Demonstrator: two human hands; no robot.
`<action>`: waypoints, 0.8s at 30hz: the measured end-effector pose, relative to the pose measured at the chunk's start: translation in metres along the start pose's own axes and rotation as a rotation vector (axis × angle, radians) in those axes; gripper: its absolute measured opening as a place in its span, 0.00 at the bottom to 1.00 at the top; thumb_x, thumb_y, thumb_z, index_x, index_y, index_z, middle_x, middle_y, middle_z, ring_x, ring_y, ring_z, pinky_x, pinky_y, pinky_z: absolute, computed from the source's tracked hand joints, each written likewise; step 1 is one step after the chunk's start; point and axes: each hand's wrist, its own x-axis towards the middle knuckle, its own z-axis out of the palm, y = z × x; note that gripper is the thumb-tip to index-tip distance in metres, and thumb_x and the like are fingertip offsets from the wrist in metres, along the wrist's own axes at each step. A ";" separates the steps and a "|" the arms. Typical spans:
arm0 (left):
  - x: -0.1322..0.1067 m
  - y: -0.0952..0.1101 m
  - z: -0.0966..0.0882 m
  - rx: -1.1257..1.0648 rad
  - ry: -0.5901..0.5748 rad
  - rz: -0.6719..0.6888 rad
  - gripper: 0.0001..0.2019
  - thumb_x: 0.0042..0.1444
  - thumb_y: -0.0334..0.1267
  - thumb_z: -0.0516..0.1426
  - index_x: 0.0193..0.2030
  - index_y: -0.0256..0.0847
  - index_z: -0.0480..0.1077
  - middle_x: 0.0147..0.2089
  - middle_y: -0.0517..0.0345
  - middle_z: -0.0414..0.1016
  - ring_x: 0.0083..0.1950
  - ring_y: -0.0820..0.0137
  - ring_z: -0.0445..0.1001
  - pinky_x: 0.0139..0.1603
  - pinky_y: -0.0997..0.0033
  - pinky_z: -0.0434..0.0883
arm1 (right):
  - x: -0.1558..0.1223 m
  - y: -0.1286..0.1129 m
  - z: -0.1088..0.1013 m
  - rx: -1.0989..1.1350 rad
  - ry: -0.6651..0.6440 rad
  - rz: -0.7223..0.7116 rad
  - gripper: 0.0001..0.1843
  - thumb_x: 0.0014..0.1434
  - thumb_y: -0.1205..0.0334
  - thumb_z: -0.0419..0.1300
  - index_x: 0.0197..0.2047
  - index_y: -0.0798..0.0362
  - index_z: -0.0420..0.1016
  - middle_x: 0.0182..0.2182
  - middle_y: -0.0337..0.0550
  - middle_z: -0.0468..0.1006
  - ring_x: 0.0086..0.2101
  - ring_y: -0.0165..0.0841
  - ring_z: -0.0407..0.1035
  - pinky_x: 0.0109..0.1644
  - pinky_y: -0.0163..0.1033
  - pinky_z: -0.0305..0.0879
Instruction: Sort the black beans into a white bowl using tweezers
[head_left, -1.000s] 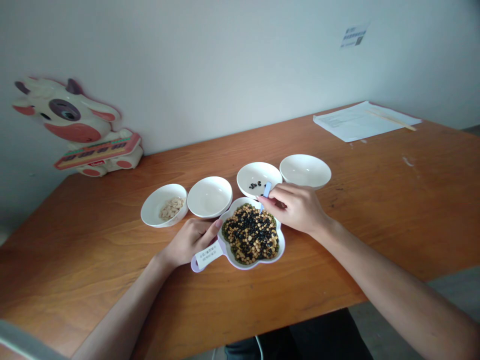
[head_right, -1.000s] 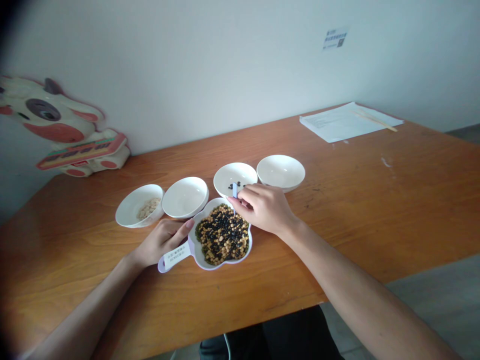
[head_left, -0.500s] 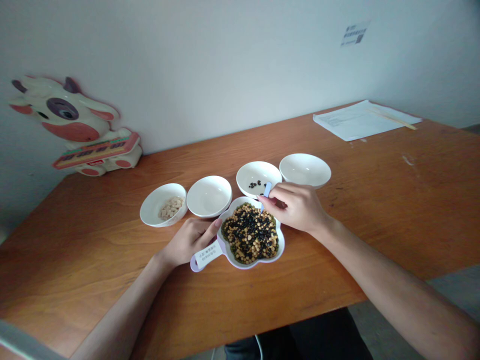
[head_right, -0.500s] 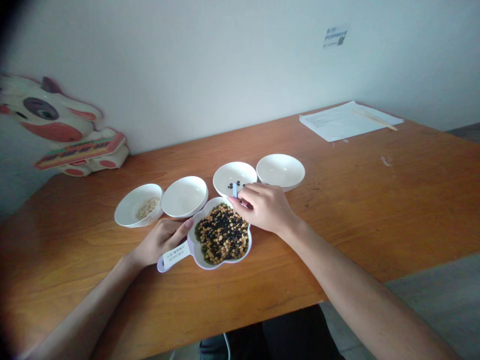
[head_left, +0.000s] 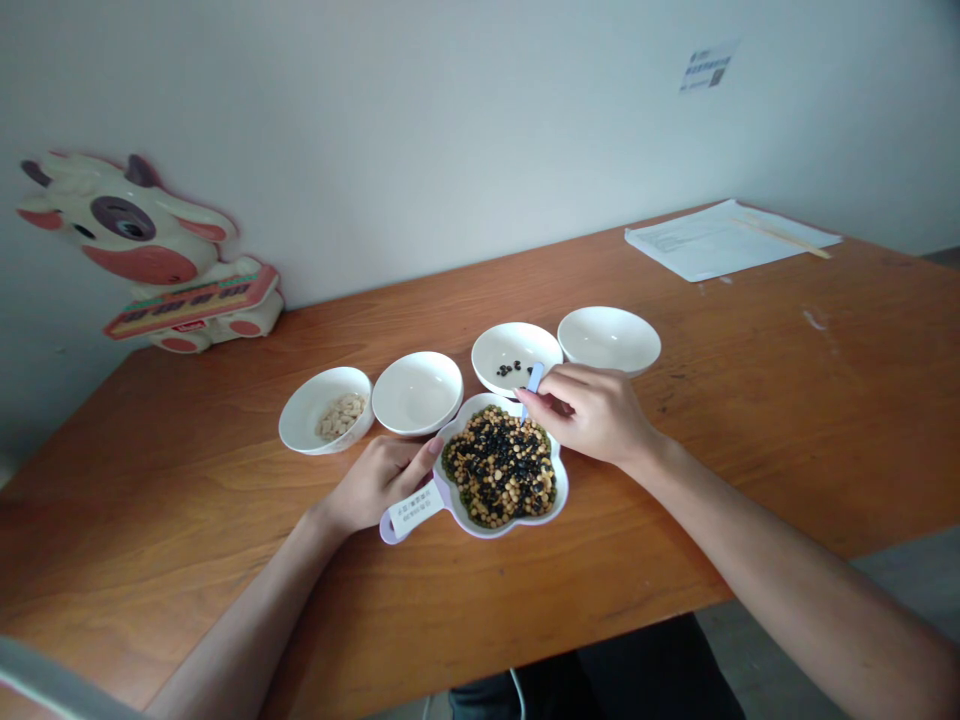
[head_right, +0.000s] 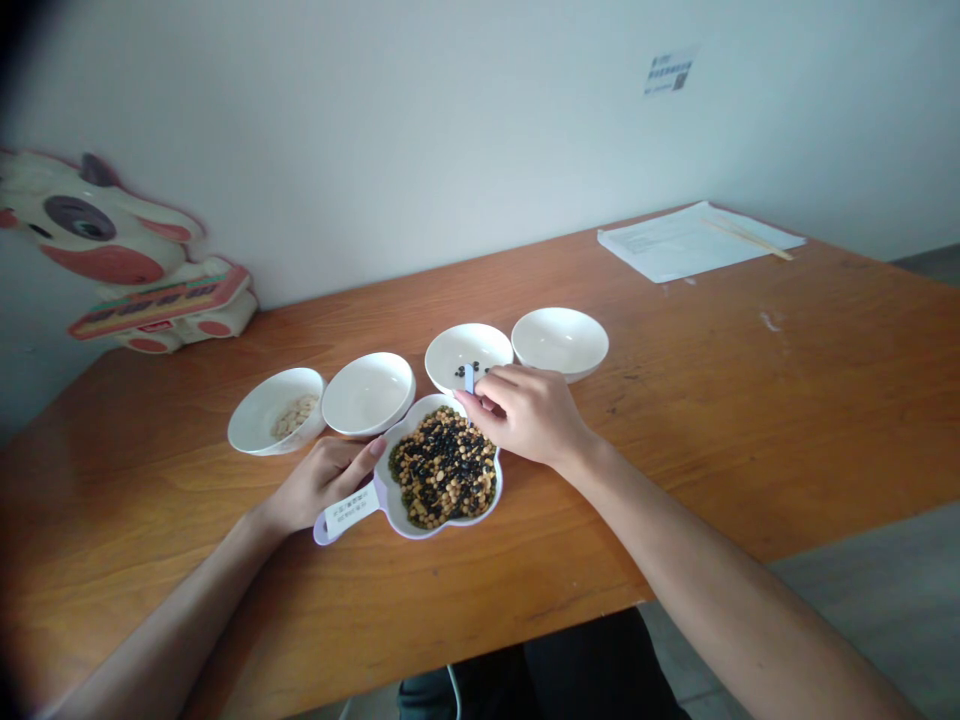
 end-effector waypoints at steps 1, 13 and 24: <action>0.000 0.000 0.000 0.000 0.000 0.003 0.28 0.74 0.49 0.44 0.21 0.39 0.57 0.20 0.63 0.64 0.21 0.79 0.59 0.23 0.76 0.58 | 0.000 0.000 0.000 0.001 -0.004 0.002 0.21 0.67 0.61 0.62 0.22 0.51 0.64 0.20 0.36 0.71 0.22 0.27 0.63 0.28 0.36 0.58; 0.000 0.001 0.000 0.000 -0.002 0.000 0.28 0.74 0.49 0.44 0.22 0.40 0.56 0.20 0.63 0.64 0.21 0.79 0.59 0.23 0.75 0.59 | 0.000 0.001 0.000 -0.001 -0.017 0.001 0.21 0.67 0.61 0.61 0.22 0.51 0.64 0.20 0.35 0.71 0.22 0.27 0.63 0.28 0.36 0.58; 0.000 0.000 0.000 0.000 -0.005 -0.002 0.28 0.74 0.49 0.44 0.22 0.40 0.56 0.20 0.63 0.63 0.21 0.79 0.59 0.23 0.75 0.59 | 0.001 -0.001 -0.001 0.041 0.080 -0.001 0.20 0.66 0.63 0.63 0.23 0.51 0.63 0.19 0.33 0.68 0.22 0.26 0.60 0.26 0.36 0.55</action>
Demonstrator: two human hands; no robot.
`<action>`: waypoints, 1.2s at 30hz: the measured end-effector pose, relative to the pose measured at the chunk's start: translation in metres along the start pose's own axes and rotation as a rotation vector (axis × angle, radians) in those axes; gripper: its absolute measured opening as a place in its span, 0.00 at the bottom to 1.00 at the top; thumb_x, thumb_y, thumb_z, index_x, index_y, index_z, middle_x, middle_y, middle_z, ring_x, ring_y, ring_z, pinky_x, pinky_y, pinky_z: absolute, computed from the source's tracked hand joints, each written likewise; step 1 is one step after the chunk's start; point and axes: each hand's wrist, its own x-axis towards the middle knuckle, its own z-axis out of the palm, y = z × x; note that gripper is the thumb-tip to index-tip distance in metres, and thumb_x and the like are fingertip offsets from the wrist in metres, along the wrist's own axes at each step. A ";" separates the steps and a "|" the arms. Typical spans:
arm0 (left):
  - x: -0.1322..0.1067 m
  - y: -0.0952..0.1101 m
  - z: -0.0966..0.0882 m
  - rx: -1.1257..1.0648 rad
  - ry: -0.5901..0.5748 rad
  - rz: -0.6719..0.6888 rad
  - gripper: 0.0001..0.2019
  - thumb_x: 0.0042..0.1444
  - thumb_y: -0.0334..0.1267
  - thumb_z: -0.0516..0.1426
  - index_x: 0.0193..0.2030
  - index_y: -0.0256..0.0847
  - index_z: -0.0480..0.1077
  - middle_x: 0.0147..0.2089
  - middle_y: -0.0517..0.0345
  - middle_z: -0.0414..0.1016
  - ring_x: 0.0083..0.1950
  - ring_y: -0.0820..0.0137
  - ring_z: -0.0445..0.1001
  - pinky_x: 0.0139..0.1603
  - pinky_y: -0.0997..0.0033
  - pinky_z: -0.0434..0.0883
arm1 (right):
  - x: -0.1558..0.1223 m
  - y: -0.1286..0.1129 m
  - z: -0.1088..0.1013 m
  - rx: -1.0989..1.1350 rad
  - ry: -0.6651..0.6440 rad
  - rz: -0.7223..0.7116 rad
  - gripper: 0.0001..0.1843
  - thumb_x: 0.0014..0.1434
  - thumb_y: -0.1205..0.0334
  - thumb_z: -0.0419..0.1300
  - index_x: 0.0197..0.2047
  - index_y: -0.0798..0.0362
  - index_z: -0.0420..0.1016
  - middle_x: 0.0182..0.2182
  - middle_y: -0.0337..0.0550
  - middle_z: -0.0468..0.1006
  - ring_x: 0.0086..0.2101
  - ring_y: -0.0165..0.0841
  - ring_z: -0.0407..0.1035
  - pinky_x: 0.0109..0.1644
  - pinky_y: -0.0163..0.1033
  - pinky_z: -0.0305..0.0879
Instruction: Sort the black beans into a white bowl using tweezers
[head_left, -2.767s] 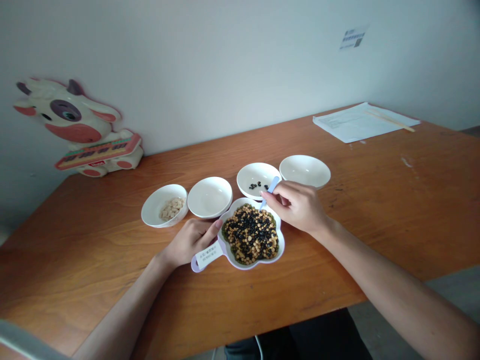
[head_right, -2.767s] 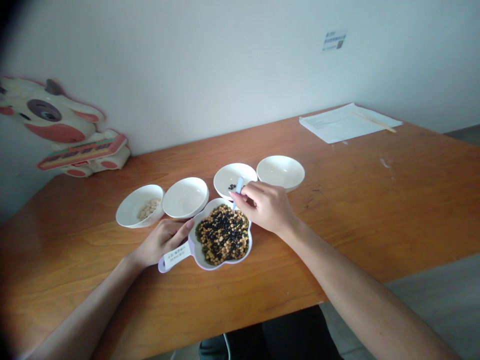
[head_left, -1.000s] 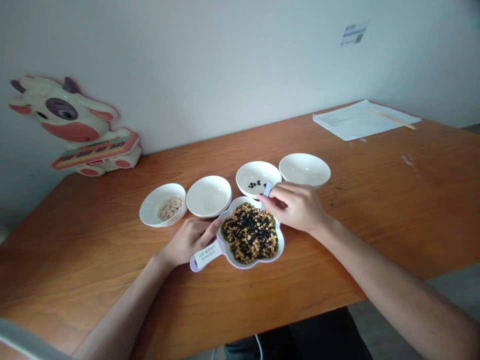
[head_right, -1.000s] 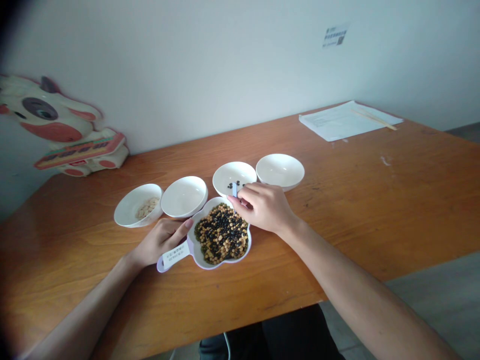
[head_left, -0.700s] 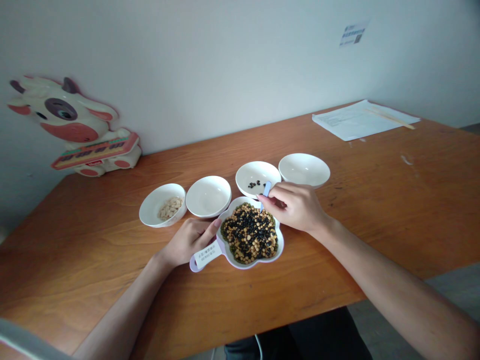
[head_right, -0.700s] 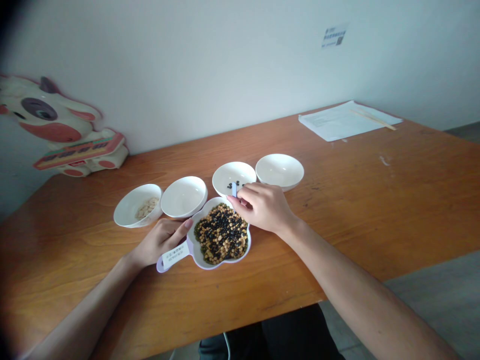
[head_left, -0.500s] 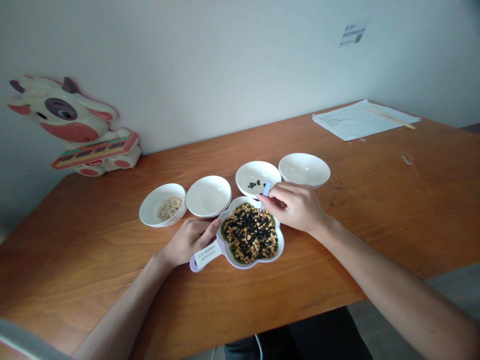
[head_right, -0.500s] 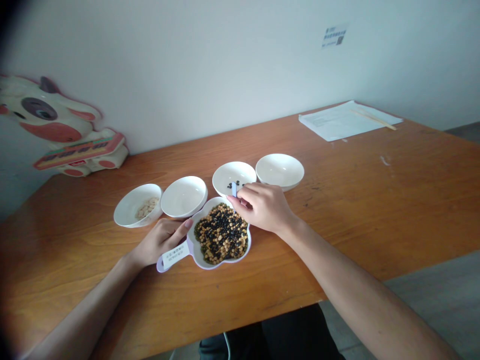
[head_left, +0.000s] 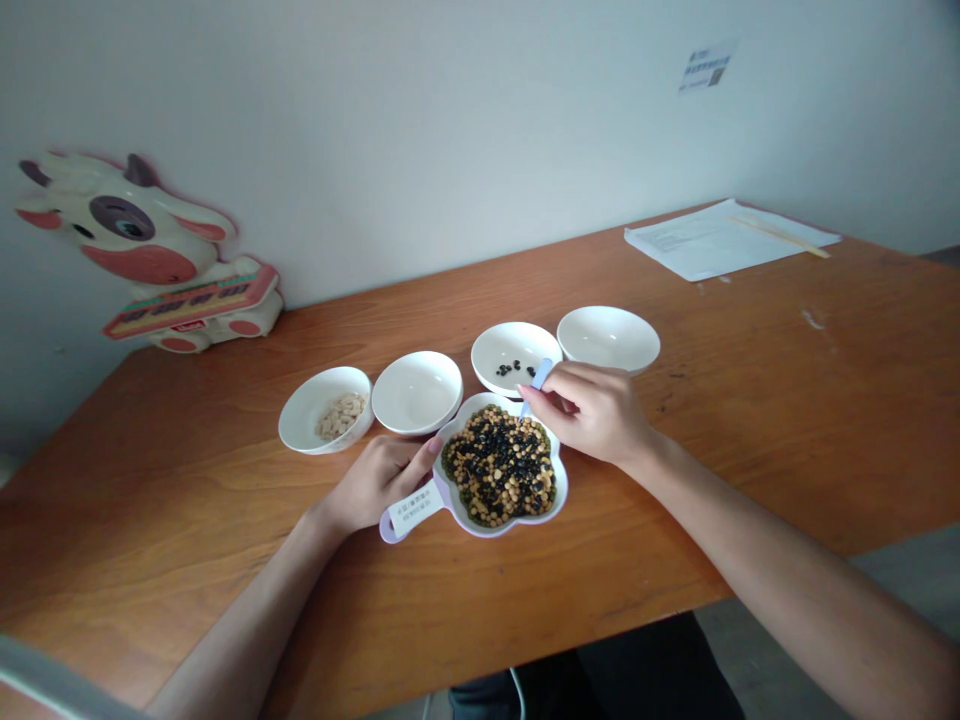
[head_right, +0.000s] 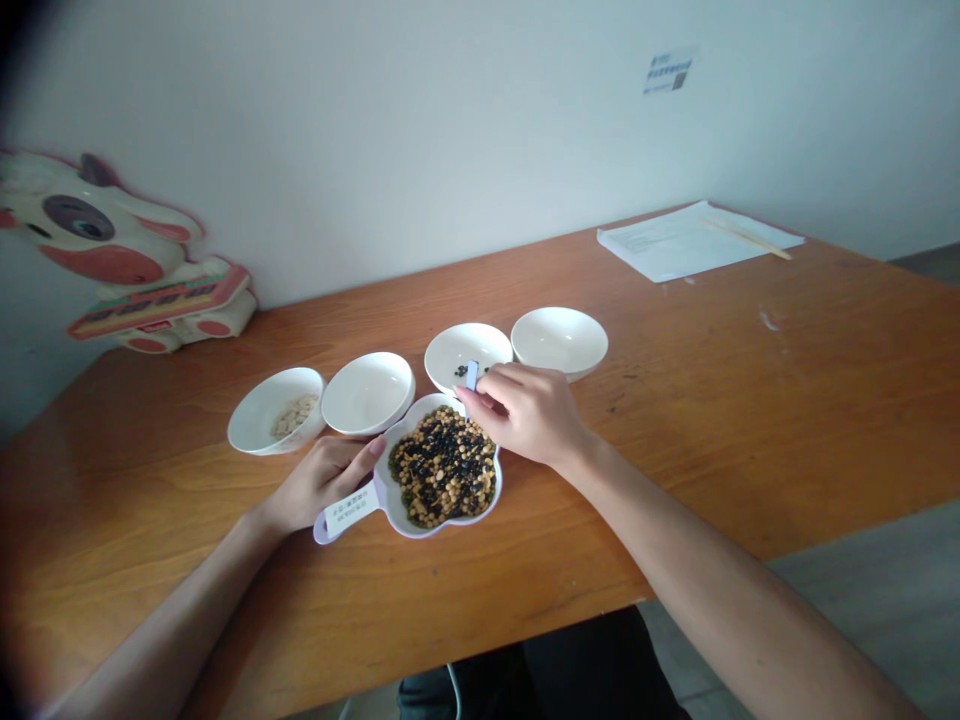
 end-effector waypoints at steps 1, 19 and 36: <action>0.000 0.000 0.000 -0.001 0.001 0.003 0.28 0.74 0.49 0.44 0.22 0.40 0.56 0.20 0.63 0.63 0.21 0.79 0.59 0.23 0.75 0.59 | 0.001 -0.001 -0.001 0.002 0.020 0.008 0.19 0.66 0.63 0.62 0.23 0.50 0.63 0.19 0.33 0.68 0.21 0.26 0.59 0.26 0.36 0.55; 0.000 -0.001 0.000 0.006 0.006 0.019 0.28 0.75 0.48 0.44 0.21 0.40 0.56 0.19 0.63 0.64 0.21 0.79 0.59 0.23 0.76 0.59 | 0.004 0.006 -0.007 -0.086 0.140 0.120 0.15 0.69 0.62 0.60 0.29 0.50 0.73 0.21 0.39 0.75 0.24 0.30 0.64 0.29 0.39 0.58; 0.000 0.001 0.000 -0.005 0.006 0.011 0.28 0.75 0.48 0.44 0.21 0.39 0.58 0.19 0.63 0.64 0.21 0.79 0.59 0.23 0.76 0.59 | 0.001 0.003 -0.002 0.065 0.059 0.061 0.14 0.69 0.62 0.61 0.30 0.51 0.74 0.22 0.36 0.72 0.23 0.28 0.63 0.28 0.37 0.59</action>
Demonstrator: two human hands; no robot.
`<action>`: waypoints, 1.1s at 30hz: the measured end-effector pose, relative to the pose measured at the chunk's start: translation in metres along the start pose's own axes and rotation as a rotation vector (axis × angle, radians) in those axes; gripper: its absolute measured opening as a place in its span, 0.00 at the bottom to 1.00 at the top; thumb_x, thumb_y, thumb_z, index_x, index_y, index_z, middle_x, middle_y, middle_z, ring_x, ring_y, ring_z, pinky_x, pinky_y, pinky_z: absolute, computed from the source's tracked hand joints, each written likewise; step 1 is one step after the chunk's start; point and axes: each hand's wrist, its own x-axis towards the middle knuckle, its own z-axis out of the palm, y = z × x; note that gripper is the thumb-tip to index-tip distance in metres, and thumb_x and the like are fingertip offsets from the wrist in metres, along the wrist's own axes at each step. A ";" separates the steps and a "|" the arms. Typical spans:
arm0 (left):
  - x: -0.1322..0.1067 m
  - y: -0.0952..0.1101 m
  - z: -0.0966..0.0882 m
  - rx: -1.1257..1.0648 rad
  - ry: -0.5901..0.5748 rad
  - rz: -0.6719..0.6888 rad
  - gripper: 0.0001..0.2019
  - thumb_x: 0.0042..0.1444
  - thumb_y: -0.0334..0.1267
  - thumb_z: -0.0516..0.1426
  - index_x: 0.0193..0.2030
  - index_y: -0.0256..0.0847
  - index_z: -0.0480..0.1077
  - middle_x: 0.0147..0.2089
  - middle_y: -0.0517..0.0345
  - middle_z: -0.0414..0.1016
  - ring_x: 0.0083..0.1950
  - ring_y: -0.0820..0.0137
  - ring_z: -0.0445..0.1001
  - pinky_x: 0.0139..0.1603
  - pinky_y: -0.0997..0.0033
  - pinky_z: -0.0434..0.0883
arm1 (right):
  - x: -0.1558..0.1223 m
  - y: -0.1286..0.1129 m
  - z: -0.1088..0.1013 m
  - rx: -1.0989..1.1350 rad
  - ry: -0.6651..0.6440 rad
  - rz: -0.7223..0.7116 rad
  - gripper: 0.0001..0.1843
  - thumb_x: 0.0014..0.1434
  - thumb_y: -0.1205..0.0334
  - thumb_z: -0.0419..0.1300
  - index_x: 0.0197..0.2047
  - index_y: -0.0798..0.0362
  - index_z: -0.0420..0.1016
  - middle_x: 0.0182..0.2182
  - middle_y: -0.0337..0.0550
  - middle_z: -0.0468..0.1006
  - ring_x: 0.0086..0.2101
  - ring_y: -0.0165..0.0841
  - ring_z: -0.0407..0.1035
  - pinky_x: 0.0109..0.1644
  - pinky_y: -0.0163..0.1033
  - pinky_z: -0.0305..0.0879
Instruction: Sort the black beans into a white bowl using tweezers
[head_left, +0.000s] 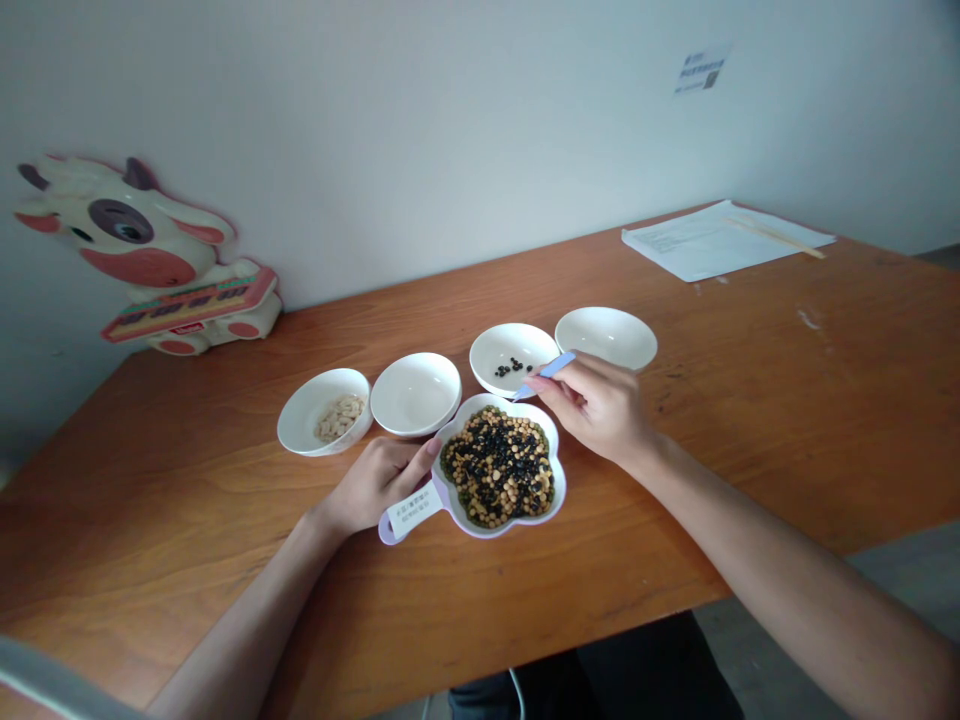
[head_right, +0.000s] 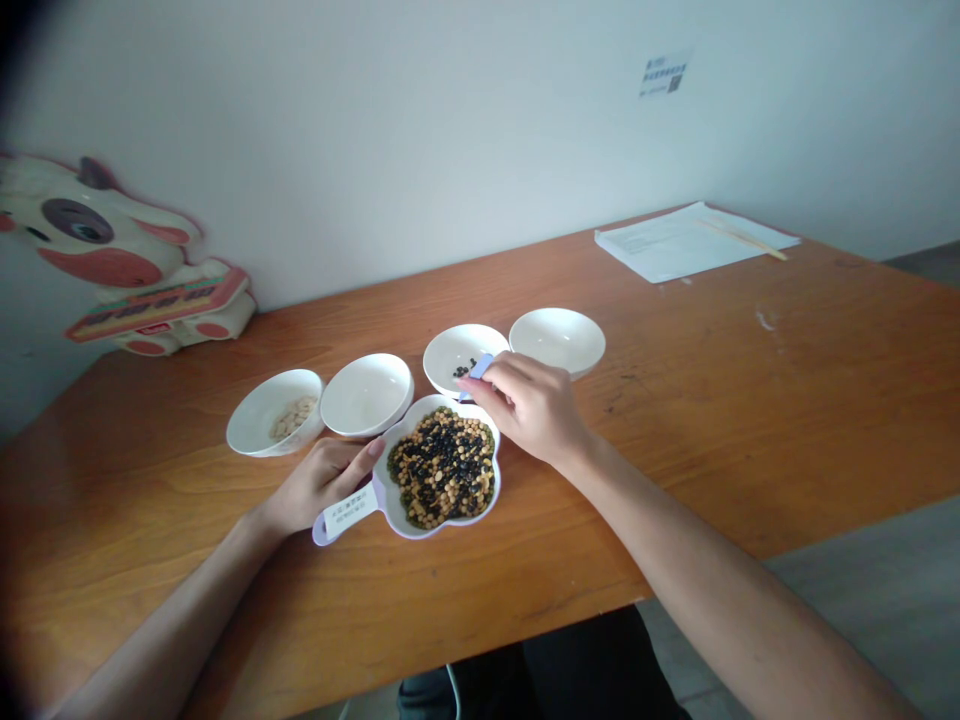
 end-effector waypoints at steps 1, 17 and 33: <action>0.000 0.000 0.000 0.000 0.001 0.004 0.28 0.75 0.48 0.44 0.21 0.39 0.58 0.19 0.63 0.64 0.21 0.79 0.59 0.23 0.76 0.59 | -0.001 0.000 0.001 0.019 -0.023 -0.009 0.12 0.69 0.62 0.61 0.31 0.51 0.76 0.23 0.37 0.74 0.24 0.28 0.65 0.28 0.37 0.60; 0.000 0.001 0.000 0.006 0.008 0.030 0.29 0.75 0.47 0.44 0.21 0.38 0.61 0.19 0.62 0.67 0.20 0.78 0.61 0.22 0.76 0.60 | -0.013 0.001 0.016 0.197 -0.183 0.028 0.08 0.68 0.59 0.64 0.37 0.51 0.81 0.34 0.39 0.86 0.32 0.29 0.78 0.39 0.36 0.74; 0.001 0.002 -0.001 0.006 -0.004 0.007 0.29 0.75 0.48 0.44 0.21 0.39 0.59 0.19 0.62 0.66 0.21 0.79 0.61 0.23 0.76 0.59 | -0.008 0.000 0.013 0.207 -0.188 -0.035 0.06 0.67 0.61 0.64 0.40 0.49 0.83 0.39 0.40 0.87 0.39 0.32 0.81 0.45 0.39 0.78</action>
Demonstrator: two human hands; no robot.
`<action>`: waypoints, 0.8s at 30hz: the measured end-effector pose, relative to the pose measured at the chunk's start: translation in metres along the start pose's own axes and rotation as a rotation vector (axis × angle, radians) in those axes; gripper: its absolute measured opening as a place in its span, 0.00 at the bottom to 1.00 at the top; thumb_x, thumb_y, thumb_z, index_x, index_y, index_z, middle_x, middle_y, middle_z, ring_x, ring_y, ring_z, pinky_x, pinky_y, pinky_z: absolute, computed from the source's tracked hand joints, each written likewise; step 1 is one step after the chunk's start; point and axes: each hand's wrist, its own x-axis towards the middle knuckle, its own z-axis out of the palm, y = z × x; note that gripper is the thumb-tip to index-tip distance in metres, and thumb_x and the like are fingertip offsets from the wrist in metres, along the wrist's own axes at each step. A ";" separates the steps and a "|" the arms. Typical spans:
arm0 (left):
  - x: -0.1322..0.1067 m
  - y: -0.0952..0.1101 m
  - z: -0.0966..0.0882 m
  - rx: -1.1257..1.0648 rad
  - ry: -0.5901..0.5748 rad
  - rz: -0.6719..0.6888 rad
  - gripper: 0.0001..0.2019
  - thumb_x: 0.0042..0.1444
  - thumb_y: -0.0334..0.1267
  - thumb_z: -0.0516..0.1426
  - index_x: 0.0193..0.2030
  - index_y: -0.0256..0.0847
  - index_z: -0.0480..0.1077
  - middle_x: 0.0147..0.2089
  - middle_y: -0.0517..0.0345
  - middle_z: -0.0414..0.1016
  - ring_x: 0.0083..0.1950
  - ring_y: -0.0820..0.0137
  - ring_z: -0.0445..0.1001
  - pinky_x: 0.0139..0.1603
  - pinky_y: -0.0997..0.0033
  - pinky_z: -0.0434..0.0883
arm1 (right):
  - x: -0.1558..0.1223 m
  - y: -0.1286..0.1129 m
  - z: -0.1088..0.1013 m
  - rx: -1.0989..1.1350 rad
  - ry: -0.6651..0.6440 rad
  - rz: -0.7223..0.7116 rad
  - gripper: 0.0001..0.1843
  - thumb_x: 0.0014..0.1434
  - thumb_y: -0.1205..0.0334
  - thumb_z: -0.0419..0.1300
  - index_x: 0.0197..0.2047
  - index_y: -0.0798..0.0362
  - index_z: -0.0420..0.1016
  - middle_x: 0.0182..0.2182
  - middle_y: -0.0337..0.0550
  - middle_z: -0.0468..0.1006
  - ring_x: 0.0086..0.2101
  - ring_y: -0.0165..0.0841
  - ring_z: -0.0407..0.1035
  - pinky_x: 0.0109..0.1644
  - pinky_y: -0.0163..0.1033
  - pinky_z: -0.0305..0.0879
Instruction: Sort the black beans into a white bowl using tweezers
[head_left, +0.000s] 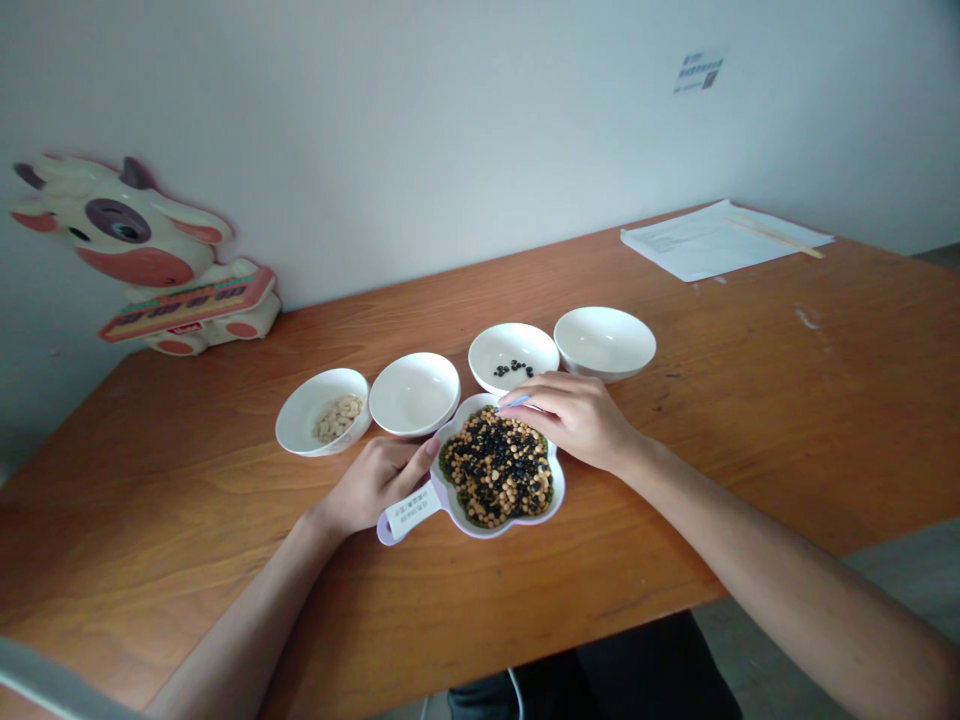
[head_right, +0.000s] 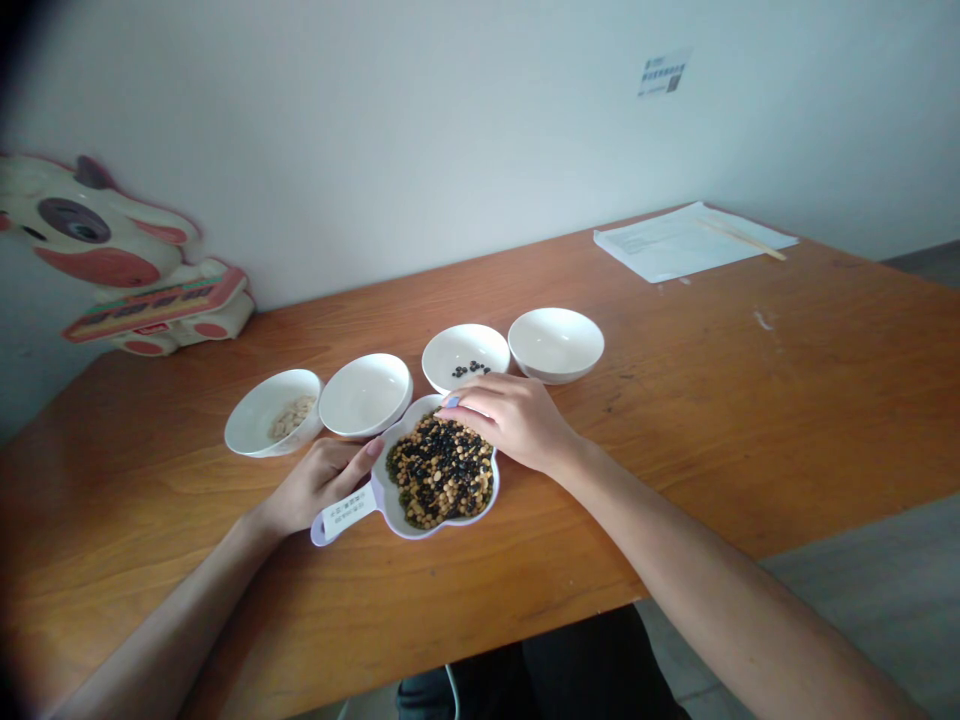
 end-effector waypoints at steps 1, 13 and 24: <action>0.000 0.000 0.000 -0.001 0.001 0.001 0.29 0.75 0.48 0.44 0.21 0.39 0.59 0.19 0.63 0.65 0.21 0.79 0.61 0.23 0.76 0.59 | 0.000 0.000 0.000 -0.002 0.000 0.000 0.06 0.68 0.61 0.64 0.40 0.49 0.83 0.39 0.39 0.87 0.39 0.32 0.81 0.46 0.39 0.78; -0.001 -0.001 0.001 0.000 0.006 0.005 0.29 0.75 0.48 0.44 0.21 0.39 0.58 0.19 0.64 0.64 0.20 0.79 0.59 0.22 0.77 0.59 | -0.002 0.002 0.002 0.002 0.014 -0.036 0.06 0.67 0.61 0.65 0.39 0.50 0.83 0.38 0.38 0.88 0.38 0.31 0.82 0.44 0.38 0.78; 0.000 -0.003 0.001 0.008 0.006 0.004 0.29 0.75 0.48 0.44 0.21 0.38 0.60 0.19 0.63 0.66 0.21 0.80 0.60 0.23 0.77 0.60 | -0.002 0.001 0.005 -0.008 0.020 -0.021 0.09 0.68 0.60 0.64 0.36 0.50 0.84 0.36 0.38 0.88 0.35 0.31 0.82 0.42 0.38 0.78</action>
